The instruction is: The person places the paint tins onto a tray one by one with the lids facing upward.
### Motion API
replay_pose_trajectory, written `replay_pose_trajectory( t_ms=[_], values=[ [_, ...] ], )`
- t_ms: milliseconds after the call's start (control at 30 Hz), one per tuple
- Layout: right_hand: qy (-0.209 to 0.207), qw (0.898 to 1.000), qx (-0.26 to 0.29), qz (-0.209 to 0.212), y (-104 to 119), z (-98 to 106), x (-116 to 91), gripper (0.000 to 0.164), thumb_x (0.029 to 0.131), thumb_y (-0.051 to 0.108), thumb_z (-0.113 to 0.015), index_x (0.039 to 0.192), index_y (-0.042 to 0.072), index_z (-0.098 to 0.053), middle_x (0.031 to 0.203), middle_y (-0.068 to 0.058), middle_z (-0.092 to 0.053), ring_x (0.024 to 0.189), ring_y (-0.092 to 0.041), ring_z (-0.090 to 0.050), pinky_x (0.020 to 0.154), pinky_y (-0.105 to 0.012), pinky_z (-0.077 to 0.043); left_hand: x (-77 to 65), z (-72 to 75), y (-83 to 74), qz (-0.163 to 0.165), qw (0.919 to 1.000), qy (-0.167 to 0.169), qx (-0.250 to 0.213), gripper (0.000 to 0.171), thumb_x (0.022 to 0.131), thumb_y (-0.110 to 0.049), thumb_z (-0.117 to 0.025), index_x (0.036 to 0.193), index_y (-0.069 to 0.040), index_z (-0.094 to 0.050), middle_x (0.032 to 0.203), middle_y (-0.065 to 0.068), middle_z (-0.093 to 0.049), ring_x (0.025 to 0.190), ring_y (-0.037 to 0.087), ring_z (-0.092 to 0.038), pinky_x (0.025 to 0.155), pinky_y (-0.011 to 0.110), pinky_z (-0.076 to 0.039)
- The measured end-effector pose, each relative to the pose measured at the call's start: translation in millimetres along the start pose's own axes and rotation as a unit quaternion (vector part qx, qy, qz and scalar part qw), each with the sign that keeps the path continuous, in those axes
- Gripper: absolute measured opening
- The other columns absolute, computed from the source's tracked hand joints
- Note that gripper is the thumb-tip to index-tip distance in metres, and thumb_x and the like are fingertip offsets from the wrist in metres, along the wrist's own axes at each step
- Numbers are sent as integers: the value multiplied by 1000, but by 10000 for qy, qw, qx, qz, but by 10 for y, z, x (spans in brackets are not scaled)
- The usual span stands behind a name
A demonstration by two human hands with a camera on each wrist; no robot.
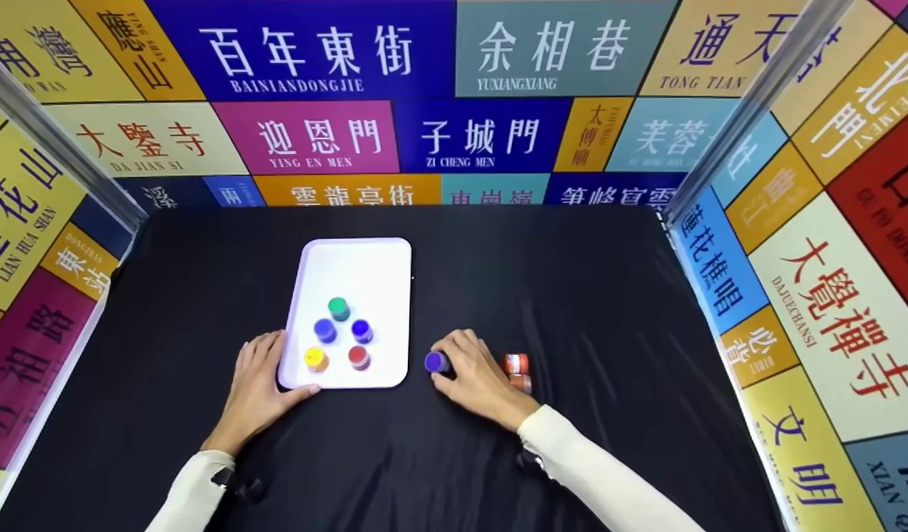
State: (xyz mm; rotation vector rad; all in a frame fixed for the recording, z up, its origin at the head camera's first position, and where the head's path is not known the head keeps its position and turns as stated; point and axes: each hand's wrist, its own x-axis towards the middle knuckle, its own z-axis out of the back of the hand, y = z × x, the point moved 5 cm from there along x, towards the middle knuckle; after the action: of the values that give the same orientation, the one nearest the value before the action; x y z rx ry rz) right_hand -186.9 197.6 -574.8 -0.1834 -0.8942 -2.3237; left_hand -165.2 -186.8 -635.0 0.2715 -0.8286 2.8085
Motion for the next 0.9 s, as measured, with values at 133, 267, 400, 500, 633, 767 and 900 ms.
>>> replay_pose_trajectory(
  t_ms=[133, 267, 400, 500, 633, 767, 900],
  values=[
    [12, 9999, 97, -79, -10, -2, 51, 36, 86, 11, -90, 119, 9, -75, 114, -1, -70, 111, -21, -61, 98, -39, -53, 0, -21, -6, 53, 10000, 67, -43, 125, 82, -78, -81, 169, 1, -38, 166, 25, -45, 158, 45, -30, 136, 62, -4],
    [32, 9998, 205, -67, -3, -12, 123, 35, 88, 11, -89, 120, 8, -75, 115, -1, -69, 111, -21, -60, 98, -38, -53, -3, -21, -1, 8, 10000, -16, -58, 125, 82, -78, -81, 168, 1, -38, 166, 25, -45, 158, 45, -31, 135, 63, -5],
    [-24, 9998, 218, 3, -2, -19, 186, 35, 88, 12, -90, 120, 8, -75, 115, -1, -70, 110, -22, -60, 97, -38, -52, -11, -18, 9, -41, 9999, -105, -48, 124, 82, -78, -81, 168, 2, -39, 165, 25, -46, 157, 46, -32, 134, 65, -7],
    [-157, 9996, 232, 51, -17, -4, 232, 36, 87, 11, -92, 118, 7, -76, 114, -2, -71, 110, -24, -62, 97, -39, -52, -1, -12, 11, -44, 9999, -96, -48, 124, 82, -78, -81, 167, 2, -40, 165, 26, -46, 157, 47, -32, 134, 66, -7],
    [-255, 9988, 397, -97, -64, 44, 337, 34, 86, 9, -92, 117, 7, -77, 112, -3, -72, 109, -25, -62, 98, -40, -52, 26, -5, 5, -68, 9999, -90, 30, 125, 82, -79, -81, 168, 2, -39, 165, 25, -46, 157, 47, -31, 134, 65, -7],
    [-218, 9973, 578, -388, -117, 96, 467, 34, 87, 10, -93, 118, 8, -77, 112, -3, -73, 109, -26, -62, 99, -41, -52, 33, -6, 2, -50, 9999, -7, 96, 125, 82, -78, -81, 169, 2, -37, 166, 25, -45, 158, 46, -31, 135, 63, -6],
    [-124, 9964, 652, -523, -143, 104, 644, 35, 89, 13, -92, 121, 8, -78, 114, -4, -73, 111, -28, -63, 101, -44, -52, 32, 18, 7, -8, 9999, 27, 100, 125, 82, -77, -82, 168, 2, -38, 165, 25, -46, 158, 46, -32, 135, 63, -6]
  ],
)
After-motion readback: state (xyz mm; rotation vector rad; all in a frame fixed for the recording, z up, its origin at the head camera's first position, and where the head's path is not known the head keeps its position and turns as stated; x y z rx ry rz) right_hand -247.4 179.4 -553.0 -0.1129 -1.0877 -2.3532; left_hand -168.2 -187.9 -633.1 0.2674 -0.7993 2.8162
